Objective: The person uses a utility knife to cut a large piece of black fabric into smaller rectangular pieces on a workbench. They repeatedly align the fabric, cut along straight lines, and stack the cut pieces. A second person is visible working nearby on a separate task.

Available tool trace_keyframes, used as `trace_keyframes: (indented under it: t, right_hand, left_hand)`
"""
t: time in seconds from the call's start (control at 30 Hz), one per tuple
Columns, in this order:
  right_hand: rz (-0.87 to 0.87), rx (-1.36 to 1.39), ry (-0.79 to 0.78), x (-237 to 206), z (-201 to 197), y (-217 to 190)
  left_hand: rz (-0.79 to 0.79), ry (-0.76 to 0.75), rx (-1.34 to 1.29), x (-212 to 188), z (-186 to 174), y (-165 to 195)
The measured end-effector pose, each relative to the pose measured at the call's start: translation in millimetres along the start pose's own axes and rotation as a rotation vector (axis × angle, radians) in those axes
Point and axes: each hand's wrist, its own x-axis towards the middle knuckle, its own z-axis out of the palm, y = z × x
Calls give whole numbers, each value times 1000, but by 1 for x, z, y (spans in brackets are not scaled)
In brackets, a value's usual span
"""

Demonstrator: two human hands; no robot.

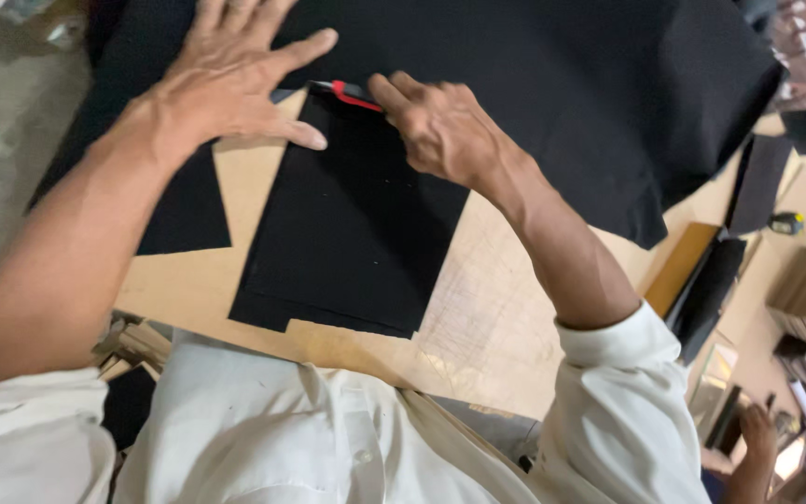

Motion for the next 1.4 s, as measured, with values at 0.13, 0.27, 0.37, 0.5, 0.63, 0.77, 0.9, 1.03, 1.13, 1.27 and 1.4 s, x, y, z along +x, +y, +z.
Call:
trace_keyframes:
  t: [0.13, 0.27, 0.37, 0.5, 0.63, 0.77, 0.9, 1.03, 1.13, 1.27, 1.4]
  right_hand:
    - [-30, -106, 17, 3, 4, 6]
    - [-6, -80, -5, 4, 3, 3]
    - [60, -41, -95, 4, -2, 1]
    - [127, 47, -131, 7, -4, -4]
    - [-34, -11, 87, 8, -2, -6]
    - [-4, -8, 45, 4, 1, -8]
    - [-49, -23, 185, -8, 5, -14]
    - [231, 565, 627, -65, 14, -40]
    - [523, 978, 966, -140, 26, -90]
    - [920, 1021, 972, -204, 67, -169]
    - [960, 779, 787, -230, 109, -229]
  left_hand:
    - [-21, 12, -29, -1, 3, 5]
    - [-25, 22, -22, 2, 1, 5]
    - [-3, 1, 13, 3, -4, -1]
    - [-3, 22, 50, 5, -5, -5]
    - [-20, 32, 23, 6, -2, -2]
    - [-8, 28, 32, 6, -7, 4]
    - [-8, 74, 110, 2, -20, 22]
    - [24, 163, 162, -48, -35, 60]
    - [130, 268, 183, -113, -48, 97]
    - [90, 161, -90, -182, -51, 148]
    - [70, -4, 5, -210, -42, 161]
